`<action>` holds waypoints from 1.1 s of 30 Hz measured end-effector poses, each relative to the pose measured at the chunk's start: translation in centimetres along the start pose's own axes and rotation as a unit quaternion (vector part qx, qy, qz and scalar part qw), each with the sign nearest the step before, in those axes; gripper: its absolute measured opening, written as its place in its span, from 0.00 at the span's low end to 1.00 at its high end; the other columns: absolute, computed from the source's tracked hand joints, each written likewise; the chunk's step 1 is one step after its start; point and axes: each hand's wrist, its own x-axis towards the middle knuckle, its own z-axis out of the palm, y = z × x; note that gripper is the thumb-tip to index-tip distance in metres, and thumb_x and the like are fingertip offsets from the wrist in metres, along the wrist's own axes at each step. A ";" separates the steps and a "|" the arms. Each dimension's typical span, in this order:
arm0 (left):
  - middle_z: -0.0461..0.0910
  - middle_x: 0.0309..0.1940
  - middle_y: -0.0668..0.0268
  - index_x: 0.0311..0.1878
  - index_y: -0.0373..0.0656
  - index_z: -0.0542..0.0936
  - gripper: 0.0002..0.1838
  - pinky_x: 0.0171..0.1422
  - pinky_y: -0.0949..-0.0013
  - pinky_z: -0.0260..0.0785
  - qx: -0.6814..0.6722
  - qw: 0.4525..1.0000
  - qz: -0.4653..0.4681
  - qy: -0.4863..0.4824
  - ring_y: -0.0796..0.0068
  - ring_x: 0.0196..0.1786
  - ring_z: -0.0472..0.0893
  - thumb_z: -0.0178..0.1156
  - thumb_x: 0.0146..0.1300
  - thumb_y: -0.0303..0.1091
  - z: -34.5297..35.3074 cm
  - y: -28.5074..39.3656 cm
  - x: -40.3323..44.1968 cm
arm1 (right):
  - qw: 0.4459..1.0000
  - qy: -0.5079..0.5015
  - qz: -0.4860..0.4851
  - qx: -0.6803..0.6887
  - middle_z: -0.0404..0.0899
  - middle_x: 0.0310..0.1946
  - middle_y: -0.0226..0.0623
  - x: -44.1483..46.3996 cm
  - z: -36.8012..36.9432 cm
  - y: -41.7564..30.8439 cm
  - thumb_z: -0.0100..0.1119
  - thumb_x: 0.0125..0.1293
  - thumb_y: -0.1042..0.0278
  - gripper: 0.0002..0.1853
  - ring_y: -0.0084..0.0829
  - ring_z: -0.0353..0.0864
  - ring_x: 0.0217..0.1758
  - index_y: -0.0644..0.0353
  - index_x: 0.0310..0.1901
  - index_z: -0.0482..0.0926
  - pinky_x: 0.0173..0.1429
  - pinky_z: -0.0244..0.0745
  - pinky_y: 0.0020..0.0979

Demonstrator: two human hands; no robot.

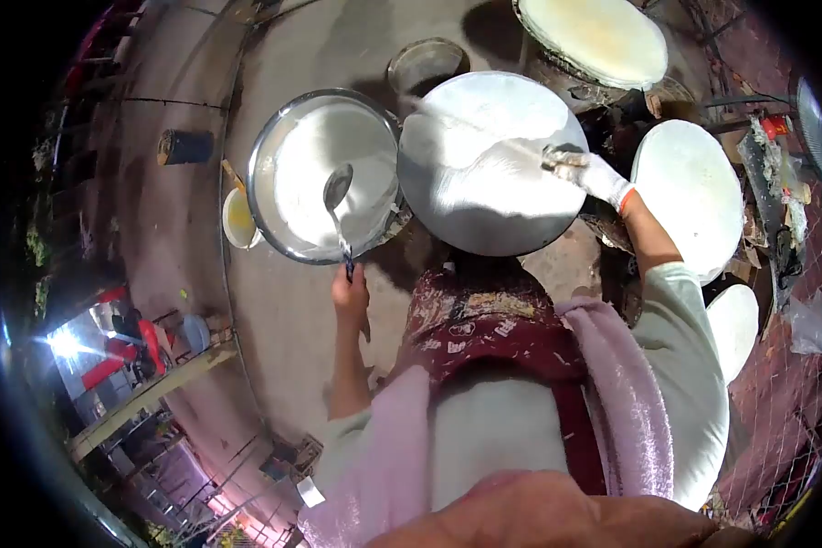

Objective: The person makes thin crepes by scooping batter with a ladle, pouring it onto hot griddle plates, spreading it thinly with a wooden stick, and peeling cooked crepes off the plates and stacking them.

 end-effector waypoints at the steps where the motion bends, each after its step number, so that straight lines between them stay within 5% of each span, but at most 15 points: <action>1: 0.70 0.17 0.67 0.31 0.37 0.72 0.13 0.25 0.66 0.64 -0.004 1.000 -0.011 -0.006 0.77 0.20 0.69 0.56 0.68 0.37 0.4 -0.6 1.3 | 0.999 -0.030 0.022 0.014 0.79 0.53 0.30 -0.1 0.1 0.8 0.57 0.69 0.73 0.17 0.21 0.75 0.53 0.65 0.59 0.77 0.60 0.69 0.22; 5: 0.75 0.22 0.54 0.34 0.36 0.71 0.14 0.33 0.55 0.68 0.164 0.980 0.115 -0.007 0.55 0.26 0.76 0.55 0.67 0.39 2.6 2.6 4.4 | 0.987 -0.067 0.142 0.016 0.79 0.54 0.33 -4.9 1.0 -0.6 0.59 0.67 0.77 0.19 0.24 0.77 0.53 0.65 0.60 0.76 0.58 0.73 0.25; 7: 0.78 0.26 0.47 0.36 0.35 0.71 0.14 0.36 0.50 0.69 0.234 0.954 0.189 -0.007 0.45 0.30 0.79 0.55 0.67 0.40 4.1 3.3 6.3 | 0.993 -0.089 0.017 0.078 0.79 0.55 0.35 -5.1 -1.6 3.2 0.58 0.67 0.77 0.19 0.27 0.77 0.56 0.65 0.59 0.76 0.61 0.73 0.27; 8: 0.78 0.27 0.47 0.38 0.36 0.71 0.14 0.37 0.49 0.69 0.253 0.947 0.197 -0.015 0.43 0.32 0.79 0.54 0.67 0.40 4.8 3.7 7.1 | 0.982 -0.023 0.073 0.175 0.81 0.51 0.35 -5.3 -1.9 1.4 0.60 0.64 0.80 0.15 0.25 0.76 0.56 0.65 0.52 0.81 0.63 0.70 0.27; 10: 0.80 0.30 0.46 0.41 0.38 0.71 0.14 0.38 0.47 0.69 0.292 0.932 0.212 -0.028 0.39 0.36 0.79 0.54 0.67 0.41 5.9 4.3 8.1 | 0.997 0.028 -0.011 0.071 0.80 0.54 0.34 -2.1 -3.0 3.8 0.61 0.64 0.79 0.19 0.24 0.76 0.56 0.65 0.57 0.78 0.62 0.70 0.25; 13: 0.80 0.31 0.46 0.45 0.39 0.70 0.14 0.38 0.43 0.69 0.403 0.885 0.229 -0.050 0.39 0.37 0.79 0.53 0.67 0.41 6.1 4.3 7.8 | 0.998 -0.041 -0.001 0.057 0.80 0.53 0.36 0.2 -0.7 2.5 0.60 0.65 0.77 0.18 0.22 0.76 0.55 0.68 0.57 0.77 0.60 0.71 0.23; 15: 0.80 0.30 0.45 0.45 0.40 0.69 0.13 0.37 0.42 0.70 0.412 0.870 0.260 -0.076 0.39 0.36 0.79 0.53 0.67 0.40 4.7 4.0 5.1 | 0.960 -0.080 0.073 0.258 0.79 0.52 0.30 -0.2 1.2 3.3 0.57 0.67 0.79 0.17 0.19 0.75 0.52 0.67 0.57 0.77 0.56 0.71 0.18; 16: 0.80 0.29 0.45 0.46 0.40 0.69 0.13 0.36 0.42 0.70 0.411 0.866 0.270 -0.092 0.39 0.35 0.80 0.53 0.67 0.39 3.7 3.3 4.0 | 0.989 -0.082 0.083 0.086 0.80 0.49 0.29 -2.3 1.9 1.2 0.58 0.67 0.79 0.17 0.17 0.76 0.48 0.67 0.57 0.78 0.51 0.71 0.16; 17: 0.80 0.28 0.45 0.46 0.40 0.69 0.12 0.35 0.42 0.71 0.409 0.862 0.278 -0.109 0.39 0.34 0.80 0.53 0.66 0.39 2.9 2.7 2.6 | 0.973 -0.089 0.175 0.125 0.80 0.47 0.28 -3.3 1.9 1.9 0.58 0.66 0.79 0.17 0.17 0.76 0.44 0.66 0.57 0.78 0.48 0.71 0.16; 22: 0.79 0.25 0.42 0.42 0.40 0.67 0.10 0.34 0.39 0.69 0.402 0.868 0.193 -0.219 0.37 0.31 0.79 0.51 0.66 0.36 2.2 -0.6 -4.6 | 0.983 0.009 0.151 0.100 0.81 0.40 0.28 -13.6 6.8 0.9 0.65 0.61 0.75 0.21 0.18 0.77 0.37 0.64 0.57 0.78 0.44 0.74 0.21; 25: 0.78 0.27 0.43 0.40 0.39 0.68 0.10 0.36 0.42 0.68 0.315 0.876 0.203 -0.304 0.37 0.35 0.78 0.53 0.66 0.37 2.5 -2.9 -3.8 | 0.937 0.106 0.121 0.310 0.81 0.39 0.31 -17.0 12.3 7.0 0.65 0.63 0.69 0.18 0.18 0.77 0.33 0.64 0.53 0.78 0.39 0.76 0.21; 26: 0.78 0.28 0.43 0.39 0.39 0.68 0.11 0.36 0.43 0.68 0.294 0.871 0.213 -0.330 0.37 0.35 0.78 0.53 0.66 0.37 2.1 -1.3 -3.0 | 0.894 0.122 0.202 0.381 0.81 0.38 0.31 -16.7 15.5 4.9 0.65 0.64 0.67 0.14 0.17 0.76 0.29 0.62 0.49 0.78 0.30 0.74 0.20; 28: 0.77 0.28 0.45 0.36 0.37 0.69 0.14 0.36 0.47 0.66 0.214 0.881 0.252 -0.338 0.36 0.36 0.75 0.56 0.66 0.39 0.2 1.4 -1.7 | 0.856 0.146 0.136 0.476 0.81 0.40 0.31 -13.8 21.4 2.0 0.63 0.66 0.64 0.14 0.14 0.73 0.27 0.62 0.50 0.78 0.24 0.69 0.16; 31: 0.75 0.23 0.49 0.38 0.38 0.72 0.09 0.30 0.57 0.67 0.077 0.929 0.295 -0.211 0.46 0.27 0.76 0.54 0.69 0.36 -5.0 4.9 -2.1 | 0.876 0.102 0.035 0.471 0.80 0.35 0.29 -5.3 28.7 -1.7 0.56 0.70 0.62 0.16 0.14 0.71 0.27 0.61 0.55 0.76 0.31 0.70 0.17; 33: 0.75 0.21 0.64 0.38 0.38 0.74 0.11 0.30 0.68 0.65 0.047 0.938 0.319 -0.127 0.74 0.24 0.73 0.55 0.70 0.37 -7.6 2.5 0.2 | 0.877 0.183 0.048 0.441 0.79 0.31 0.28 0.9 33.5 -3.8 0.54 0.71 0.59 0.18 0.16 0.71 0.29 0.60 0.56 0.75 0.34 0.71 0.21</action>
